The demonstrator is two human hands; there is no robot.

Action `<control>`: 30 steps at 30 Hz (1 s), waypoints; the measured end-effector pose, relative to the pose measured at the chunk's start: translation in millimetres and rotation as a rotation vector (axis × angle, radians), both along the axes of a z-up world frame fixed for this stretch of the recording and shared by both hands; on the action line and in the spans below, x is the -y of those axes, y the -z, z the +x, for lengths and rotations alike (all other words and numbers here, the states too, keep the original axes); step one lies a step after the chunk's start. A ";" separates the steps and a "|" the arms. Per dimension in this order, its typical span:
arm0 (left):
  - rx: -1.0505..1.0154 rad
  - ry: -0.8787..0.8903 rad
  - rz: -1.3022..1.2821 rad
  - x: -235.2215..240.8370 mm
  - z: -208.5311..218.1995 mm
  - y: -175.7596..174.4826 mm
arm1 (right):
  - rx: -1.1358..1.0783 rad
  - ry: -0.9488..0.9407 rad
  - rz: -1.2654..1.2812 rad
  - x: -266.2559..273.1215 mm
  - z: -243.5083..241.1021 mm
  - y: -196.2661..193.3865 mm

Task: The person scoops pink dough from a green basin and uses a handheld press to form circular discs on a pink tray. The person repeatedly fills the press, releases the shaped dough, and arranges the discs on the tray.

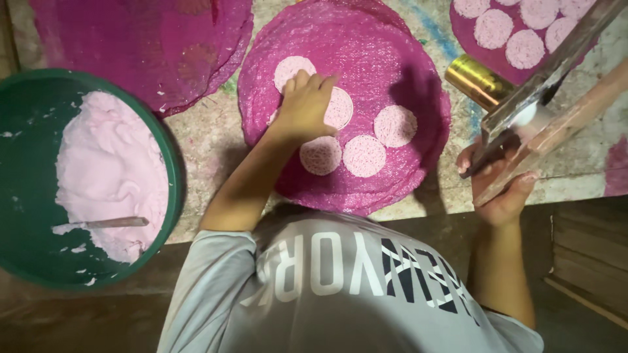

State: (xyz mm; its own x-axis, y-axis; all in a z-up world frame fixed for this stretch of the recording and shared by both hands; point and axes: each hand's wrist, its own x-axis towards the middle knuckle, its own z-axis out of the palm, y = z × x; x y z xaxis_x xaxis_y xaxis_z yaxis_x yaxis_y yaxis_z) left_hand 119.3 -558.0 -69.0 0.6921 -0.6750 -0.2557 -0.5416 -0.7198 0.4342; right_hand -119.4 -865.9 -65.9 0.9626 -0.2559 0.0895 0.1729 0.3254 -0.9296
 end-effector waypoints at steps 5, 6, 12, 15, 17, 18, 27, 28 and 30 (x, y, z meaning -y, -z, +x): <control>0.002 -0.049 0.032 1.0 -1.2 7.9 | 0.015 0.040 -0.001 -0.9 -8.0 -2.7; 0.085 -0.060 0.006 2.7 0.0 6.3 | 0.015 0.048 -0.013 -1.9 -8.5 -3.0; 0.072 -0.065 0.092 19.6 -8.8 -6.4 | 0.014 0.127 -0.055 -3.5 -10.0 -5.2; -0.024 -0.054 0.255 22.5 -22.9 -7.4 | 0.007 0.121 -0.069 -1.4 -10.1 -2.7; 0.029 -0.074 0.233 18.1 -26.9 -9.2 | 0.001 0.124 -0.062 -2.0 -12.3 0.8; 0.003 -0.079 0.210 16.1 -25.7 -10.6 | -0.004 0.127 -0.054 -1.4 -13.9 2.2; -0.032 -0.085 -0.100 50.4 38.8 -30.5 | -0.003 0.071 0.053 -2.5 -9.0 6.9; -0.062 -0.109 -0.149 54.3 43.5 -29.2 | 0.005 0.074 0.041 -4.7 -5.5 6.9; -0.060 -0.110 -0.226 53.6 50.8 -23.5 | 0.021 0.102 0.002 -7.8 -1.1 6.5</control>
State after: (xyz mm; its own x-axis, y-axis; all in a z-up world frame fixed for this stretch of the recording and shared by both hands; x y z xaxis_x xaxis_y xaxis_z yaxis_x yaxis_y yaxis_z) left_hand 170.1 -611.6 -45.5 0.7530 -0.6407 -0.1498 -0.4336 -0.6544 0.6194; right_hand -120.5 -858.1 -72.4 0.9295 -0.3524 0.1093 0.2250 0.3066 -0.9249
